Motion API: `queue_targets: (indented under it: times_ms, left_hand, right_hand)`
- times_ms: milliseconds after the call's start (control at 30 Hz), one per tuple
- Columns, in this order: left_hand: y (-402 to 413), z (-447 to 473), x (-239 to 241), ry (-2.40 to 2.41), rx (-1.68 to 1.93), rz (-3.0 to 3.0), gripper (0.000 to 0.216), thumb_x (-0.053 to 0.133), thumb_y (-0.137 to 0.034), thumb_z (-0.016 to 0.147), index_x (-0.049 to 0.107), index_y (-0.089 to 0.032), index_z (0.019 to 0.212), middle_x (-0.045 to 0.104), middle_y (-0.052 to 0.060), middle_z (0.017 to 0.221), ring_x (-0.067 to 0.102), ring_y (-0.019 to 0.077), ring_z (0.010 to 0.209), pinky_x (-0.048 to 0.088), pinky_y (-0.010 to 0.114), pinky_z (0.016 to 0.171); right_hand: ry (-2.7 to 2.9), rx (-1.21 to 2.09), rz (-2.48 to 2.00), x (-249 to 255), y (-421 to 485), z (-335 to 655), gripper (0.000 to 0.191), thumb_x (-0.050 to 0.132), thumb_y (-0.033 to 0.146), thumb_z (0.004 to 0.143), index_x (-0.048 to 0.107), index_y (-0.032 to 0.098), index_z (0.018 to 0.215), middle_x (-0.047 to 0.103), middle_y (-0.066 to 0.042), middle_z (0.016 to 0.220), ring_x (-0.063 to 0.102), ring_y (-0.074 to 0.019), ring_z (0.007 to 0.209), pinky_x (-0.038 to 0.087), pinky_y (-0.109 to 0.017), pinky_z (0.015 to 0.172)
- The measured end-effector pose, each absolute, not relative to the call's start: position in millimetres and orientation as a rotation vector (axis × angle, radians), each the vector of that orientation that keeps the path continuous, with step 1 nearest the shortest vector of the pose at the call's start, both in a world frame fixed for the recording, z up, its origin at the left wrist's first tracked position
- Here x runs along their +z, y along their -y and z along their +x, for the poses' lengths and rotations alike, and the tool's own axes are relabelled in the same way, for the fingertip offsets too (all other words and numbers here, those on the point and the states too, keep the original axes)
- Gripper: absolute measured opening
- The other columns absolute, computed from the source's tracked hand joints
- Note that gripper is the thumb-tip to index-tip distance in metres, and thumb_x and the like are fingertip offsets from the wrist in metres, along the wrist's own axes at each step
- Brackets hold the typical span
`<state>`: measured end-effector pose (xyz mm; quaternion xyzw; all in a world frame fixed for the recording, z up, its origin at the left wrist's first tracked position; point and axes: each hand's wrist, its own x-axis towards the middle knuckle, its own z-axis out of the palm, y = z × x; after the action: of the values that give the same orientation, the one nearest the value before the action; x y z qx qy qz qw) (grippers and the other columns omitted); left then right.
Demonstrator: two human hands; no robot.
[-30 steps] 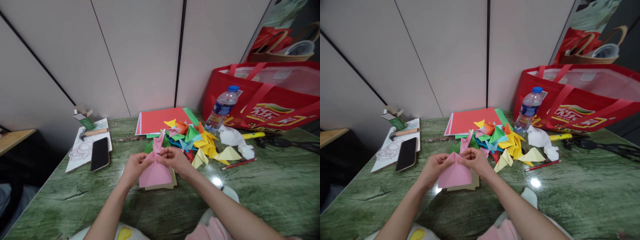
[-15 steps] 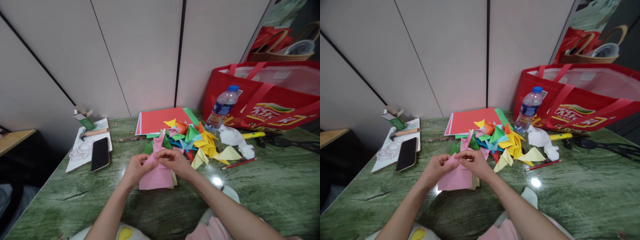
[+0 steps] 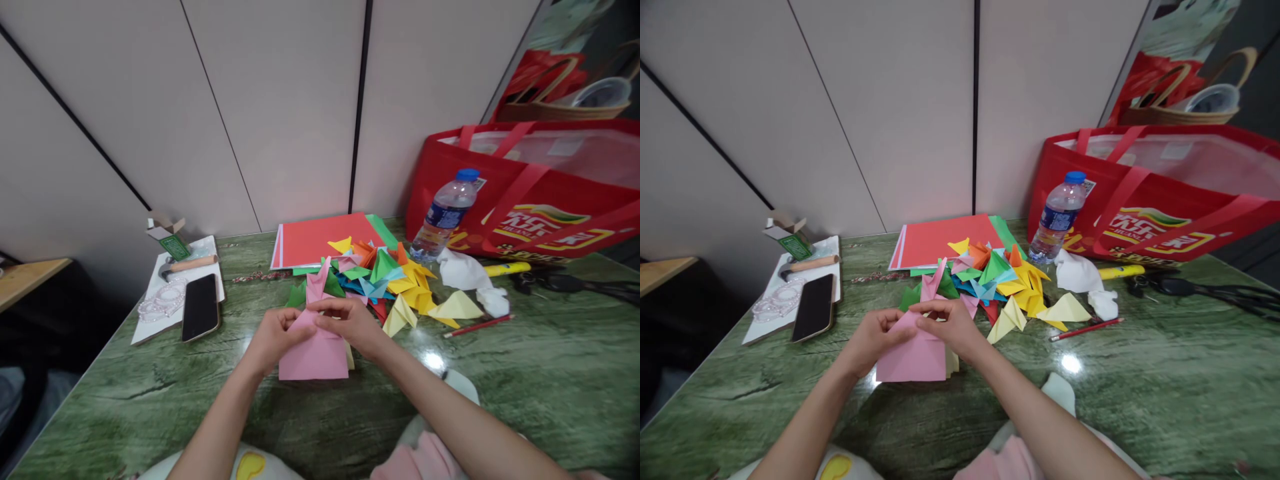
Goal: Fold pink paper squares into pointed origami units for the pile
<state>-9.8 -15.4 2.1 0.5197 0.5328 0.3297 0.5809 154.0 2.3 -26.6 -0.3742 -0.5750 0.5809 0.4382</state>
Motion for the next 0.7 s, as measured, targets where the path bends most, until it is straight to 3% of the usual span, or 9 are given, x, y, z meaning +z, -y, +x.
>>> queue_targets:
  times_ms: [700]
  left_hand:
    - [14.2, -13.7, -3.4, -1.222, 0.678, 1.154, 0.033, 0.069, -0.042, 0.062, 0.063, -0.010, 0.069, 0.059, 0.002, 0.058, 0.048, 0.0085, 0.046, 0.031, 0.018, 0.042]
  right_hand:
    - [1.546, 1.353, -0.959, -21.0, -0.5, 153.2, 0.025, 0.062, 0.028, 0.071, 0.069, 0.016, 0.092, 0.068, -0.007, 0.090, 0.060, -0.0177, 0.075, 0.046, -0.029, 0.064]
